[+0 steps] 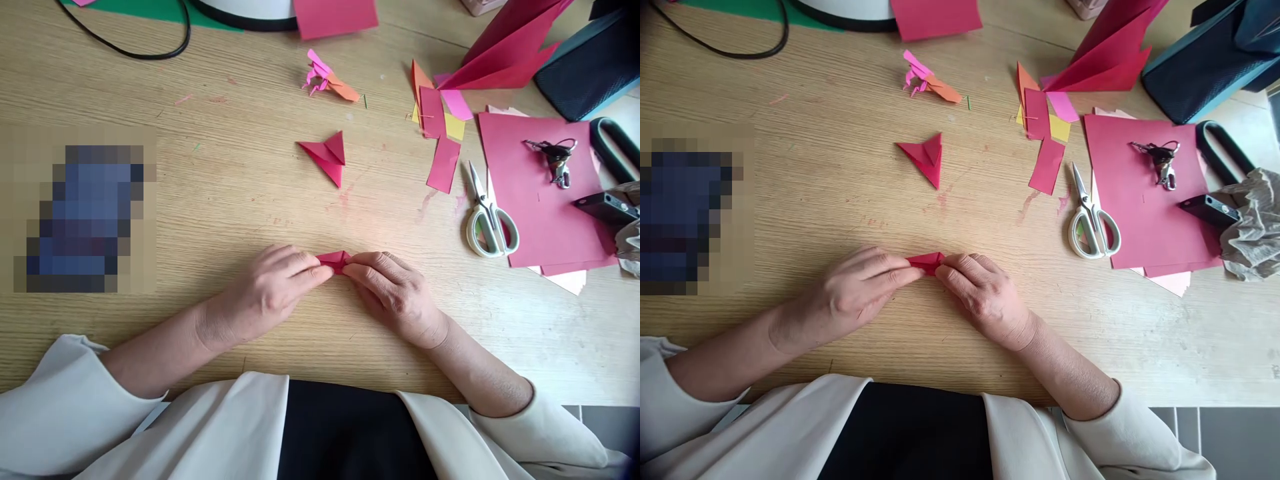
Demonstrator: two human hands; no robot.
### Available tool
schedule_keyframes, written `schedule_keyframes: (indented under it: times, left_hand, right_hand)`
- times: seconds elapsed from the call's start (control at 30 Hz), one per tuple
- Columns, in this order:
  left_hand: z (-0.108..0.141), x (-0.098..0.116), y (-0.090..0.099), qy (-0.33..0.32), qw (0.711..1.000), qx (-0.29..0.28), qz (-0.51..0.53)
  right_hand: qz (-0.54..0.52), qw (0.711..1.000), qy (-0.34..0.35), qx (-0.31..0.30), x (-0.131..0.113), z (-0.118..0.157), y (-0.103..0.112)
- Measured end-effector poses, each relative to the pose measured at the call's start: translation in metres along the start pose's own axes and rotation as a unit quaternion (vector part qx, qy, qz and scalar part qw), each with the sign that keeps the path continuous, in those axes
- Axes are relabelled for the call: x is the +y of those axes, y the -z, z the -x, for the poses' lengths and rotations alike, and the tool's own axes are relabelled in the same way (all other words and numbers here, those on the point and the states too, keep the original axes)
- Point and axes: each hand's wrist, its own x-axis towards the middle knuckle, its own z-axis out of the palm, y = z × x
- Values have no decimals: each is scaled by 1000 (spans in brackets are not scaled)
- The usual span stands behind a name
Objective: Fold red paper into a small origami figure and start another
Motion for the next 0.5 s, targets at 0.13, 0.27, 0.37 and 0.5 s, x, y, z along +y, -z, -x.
schedule_keyframes:
  times: [0.13, 0.27, 0.37, 0.5]
  left_hand:
    - [5, 2, 1, -43, 995, -19, -91]
    - [5, 3, -1, -61, 990, -28, -125]
    - [4, 3, -1, -72, 987, -19, -140]
    - [3, 6, 1, -79, 984, -16, -158]
  right_hand:
    - [33, 999, 36, -23, -1, 5, 5]
    - [60, 996, 52, -47, -3, 5, 8]
    - [80, 994, 56, -48, -6, 4, 8]
    - [93, 993, 51, -53, -9, 2, 7]
